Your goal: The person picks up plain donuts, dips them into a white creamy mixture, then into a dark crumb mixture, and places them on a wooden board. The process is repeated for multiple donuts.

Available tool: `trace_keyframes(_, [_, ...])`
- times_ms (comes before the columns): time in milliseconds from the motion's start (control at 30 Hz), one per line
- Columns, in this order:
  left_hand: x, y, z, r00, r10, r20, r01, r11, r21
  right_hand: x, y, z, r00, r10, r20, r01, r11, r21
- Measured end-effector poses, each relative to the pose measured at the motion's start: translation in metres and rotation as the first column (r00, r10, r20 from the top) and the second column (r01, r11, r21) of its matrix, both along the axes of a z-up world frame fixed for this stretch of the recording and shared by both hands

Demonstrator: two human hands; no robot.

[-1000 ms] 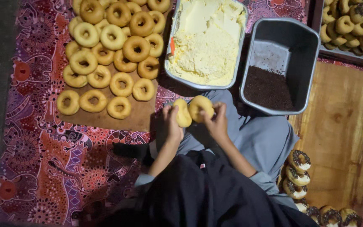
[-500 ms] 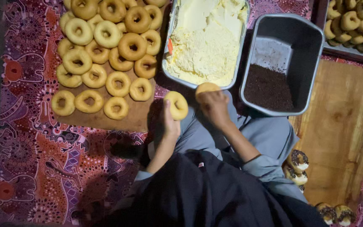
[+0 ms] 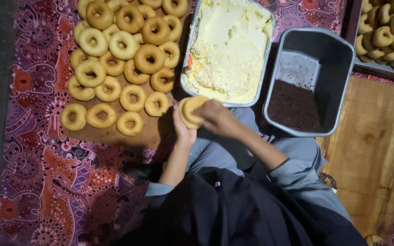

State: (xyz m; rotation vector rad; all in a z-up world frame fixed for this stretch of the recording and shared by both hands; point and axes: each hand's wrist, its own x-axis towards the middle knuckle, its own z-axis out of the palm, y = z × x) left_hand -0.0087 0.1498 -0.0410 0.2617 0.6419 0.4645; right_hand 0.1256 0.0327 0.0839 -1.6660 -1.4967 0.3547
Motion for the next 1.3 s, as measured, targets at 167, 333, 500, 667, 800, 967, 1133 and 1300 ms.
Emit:
trace_keyframes(167, [-0.005, -0.011, 0.001, 0.999, -0.041, 0.014, 0.041, 0.999, 0.021, 0.04, -0.004, -0.004, 0.884, -0.416, 0.215, 0.46, 0.855, -0.239])
trace_keyframes(333, [-0.001, -0.015, 0.001, 0.996, -0.091, 0.013, 0.092, 0.99, -0.105, 0.02, -0.012, 0.003, 0.962, -0.261, 0.077, 0.26, 0.965, 0.026])
trace_keyframes(500, [-0.013, -0.023, 0.009, 0.994, -0.08, 0.068, 0.082, 0.996, -0.022, -0.01, -0.018, 0.021, 0.961, -0.271, 0.053, 0.27, 0.962, 0.031])
trace_keyframes(667, [-0.014, -0.03, 0.033, 0.983, -0.17, 0.074, 0.176, 0.981, -0.077, 0.005, -0.032, 0.036, 0.952, -0.302, 0.054, 0.303, 0.953, -0.008])
trace_keyframes(800, [-0.023, -0.029, 0.044, 0.97, -0.208, 0.128, 0.216, 0.975, -0.055, -0.03, -0.072, 0.049, 0.996, 0.063, 0.065, -0.063, 0.998, -0.01])
trace_keyframes(967, [-0.022, -0.042, 0.059, 0.941, -0.335, 0.039, 0.333, 0.942, 0.044, -0.043, -0.11, 0.064, 0.964, -0.244, 0.104, 0.249, 0.968, -0.038])
trace_keyframes(1133, [-0.014, -0.085, 0.086, 0.984, -0.166, -0.071, 0.15, 0.528, 0.836, -0.082, -0.133, 0.034, 0.672, -0.356, -0.649, 0.371, 0.921, -0.12])
trace_keyframes(1300, [-0.01, -0.118, 0.099, 0.982, -0.138, -0.129, 0.145, 0.115, 0.983, -0.088, -0.147, 0.019, 0.445, -0.406, -0.798, 0.653, 0.757, -0.022])
